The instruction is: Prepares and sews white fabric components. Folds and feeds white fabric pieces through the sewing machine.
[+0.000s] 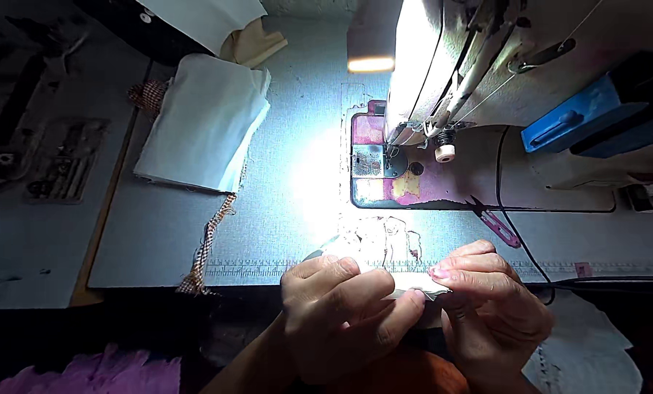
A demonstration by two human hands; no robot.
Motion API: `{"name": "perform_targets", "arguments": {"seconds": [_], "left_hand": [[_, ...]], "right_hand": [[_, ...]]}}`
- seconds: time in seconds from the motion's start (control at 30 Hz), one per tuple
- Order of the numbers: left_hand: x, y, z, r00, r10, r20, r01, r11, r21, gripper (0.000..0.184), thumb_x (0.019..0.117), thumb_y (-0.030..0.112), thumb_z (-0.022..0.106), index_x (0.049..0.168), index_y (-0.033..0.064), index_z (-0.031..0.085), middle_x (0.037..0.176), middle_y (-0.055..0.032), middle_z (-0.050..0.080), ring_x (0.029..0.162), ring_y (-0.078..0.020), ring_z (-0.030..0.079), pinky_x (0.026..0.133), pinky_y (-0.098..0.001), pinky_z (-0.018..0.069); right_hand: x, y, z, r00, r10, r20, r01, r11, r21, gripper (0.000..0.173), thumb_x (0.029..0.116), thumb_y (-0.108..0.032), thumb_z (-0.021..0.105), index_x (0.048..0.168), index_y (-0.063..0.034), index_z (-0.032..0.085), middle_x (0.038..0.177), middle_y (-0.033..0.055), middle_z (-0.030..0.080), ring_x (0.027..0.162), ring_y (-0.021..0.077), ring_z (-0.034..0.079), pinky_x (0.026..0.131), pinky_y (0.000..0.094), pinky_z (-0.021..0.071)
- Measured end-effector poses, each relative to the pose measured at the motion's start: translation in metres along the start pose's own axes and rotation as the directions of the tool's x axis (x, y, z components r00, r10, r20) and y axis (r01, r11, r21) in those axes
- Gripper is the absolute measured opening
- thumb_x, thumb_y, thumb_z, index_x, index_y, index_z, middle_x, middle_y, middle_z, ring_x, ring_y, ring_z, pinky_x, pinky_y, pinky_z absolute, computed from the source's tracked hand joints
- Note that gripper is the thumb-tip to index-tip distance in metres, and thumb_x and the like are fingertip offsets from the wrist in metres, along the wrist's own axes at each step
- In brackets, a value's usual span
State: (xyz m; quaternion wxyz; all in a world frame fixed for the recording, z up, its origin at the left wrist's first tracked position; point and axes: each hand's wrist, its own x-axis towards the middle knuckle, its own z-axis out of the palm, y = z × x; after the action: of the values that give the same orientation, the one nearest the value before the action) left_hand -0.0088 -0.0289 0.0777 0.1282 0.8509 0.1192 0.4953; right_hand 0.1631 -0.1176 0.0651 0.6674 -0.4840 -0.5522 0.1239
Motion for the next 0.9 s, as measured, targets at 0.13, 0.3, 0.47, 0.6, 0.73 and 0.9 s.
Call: {"name": "perform_targets", "arguments": {"seconds": [0.13,0.3,0.47,0.6,0.73,0.9], "left_hand": [[0.002,0.001,0.001,0.999,-0.035,-0.018,0.035,0.999,0.013,0.009,0.0992,0.016,0.067,0.107,0.0140,0.062,0.101,-0.0015,0.057,0.082,-0.0073,0.054,0.073,-0.0168,0.0431],[0.010,0.000,0.006,0.970,-0.242,0.023,0.243,0.963,-0.112,0.016,0.0979,0.020,0.070,0.105,0.0063,0.071,0.099,-0.0040,0.067,0.093,-0.0035,0.064,0.080,-0.0137,0.0520],[0.010,-0.020,0.022,0.806,-0.570,0.162,0.578,0.696,-0.426,0.006,0.0864,0.012,0.078,0.085,0.0057,0.076,0.081,0.0032,0.070,0.075,0.0005,0.063,0.068,-0.0148,0.0530],[0.005,-0.049,0.041,0.625,-0.745,0.233,0.761,0.515,-0.395,0.005,0.0865,0.008,0.075,0.082,0.0088,0.076,0.076,0.0024,0.073,0.072,-0.0052,0.069,0.068,-0.0216,0.0595],[0.008,-0.079,0.057,0.541,-0.816,0.203,0.835,0.551,-0.014,0.009,0.0823,0.017,0.076,0.074,0.0159,0.074,0.065,0.0088,0.066,0.059,0.0012,0.060,0.055,-0.0207,0.0490],[0.023,-0.101,0.070,0.527,-0.808,0.262,0.780,0.583,0.229,0.013,0.0850,0.025,0.074,0.074,0.0176,0.071,0.062,0.0061,0.059,0.059,-0.0089,0.057,0.055,-0.0353,0.0459]], "right_hand": [[-0.001,-0.002,0.002,1.000,-0.028,-0.008,0.028,1.000,-0.014,0.008,0.0981,-0.019,0.069,0.102,-0.0150,0.075,0.100,-0.0091,0.069,0.102,0.0021,0.062,0.093,0.0205,0.0476],[-0.002,0.002,0.007,0.999,0.015,-0.052,-0.013,0.999,0.031,0.006,0.0963,-0.016,0.070,0.100,-0.0140,0.075,0.097,-0.0090,0.068,0.100,0.0018,0.062,0.091,0.0194,0.0493],[0.003,0.027,0.024,0.962,0.220,-0.161,-0.199,0.971,0.133,0.004,0.0881,-0.006,0.073,0.090,-0.0088,0.076,0.087,-0.0021,0.071,0.087,0.0057,0.066,0.080,0.0209,0.0562],[0.014,0.059,0.040,0.906,0.371,-0.204,-0.379,0.925,-0.003,0.007,0.0849,0.000,0.069,0.081,-0.0043,0.073,0.077,0.0005,0.069,0.075,0.0065,0.064,0.070,0.0210,0.0537],[0.024,0.095,0.057,0.899,0.370,-0.234,-0.436,0.811,-0.391,0.008,0.0814,-0.013,0.069,0.074,-0.0157,0.069,0.065,-0.0085,0.058,0.067,0.0057,0.053,0.082,0.0393,0.0387],[0.043,0.103,0.067,0.885,0.387,-0.260,-0.459,0.625,-0.632,0.018,0.0856,-0.020,0.068,0.069,-0.0161,0.061,0.065,-0.0035,0.054,0.071,0.0152,0.054,0.083,0.0483,0.0350]]}}
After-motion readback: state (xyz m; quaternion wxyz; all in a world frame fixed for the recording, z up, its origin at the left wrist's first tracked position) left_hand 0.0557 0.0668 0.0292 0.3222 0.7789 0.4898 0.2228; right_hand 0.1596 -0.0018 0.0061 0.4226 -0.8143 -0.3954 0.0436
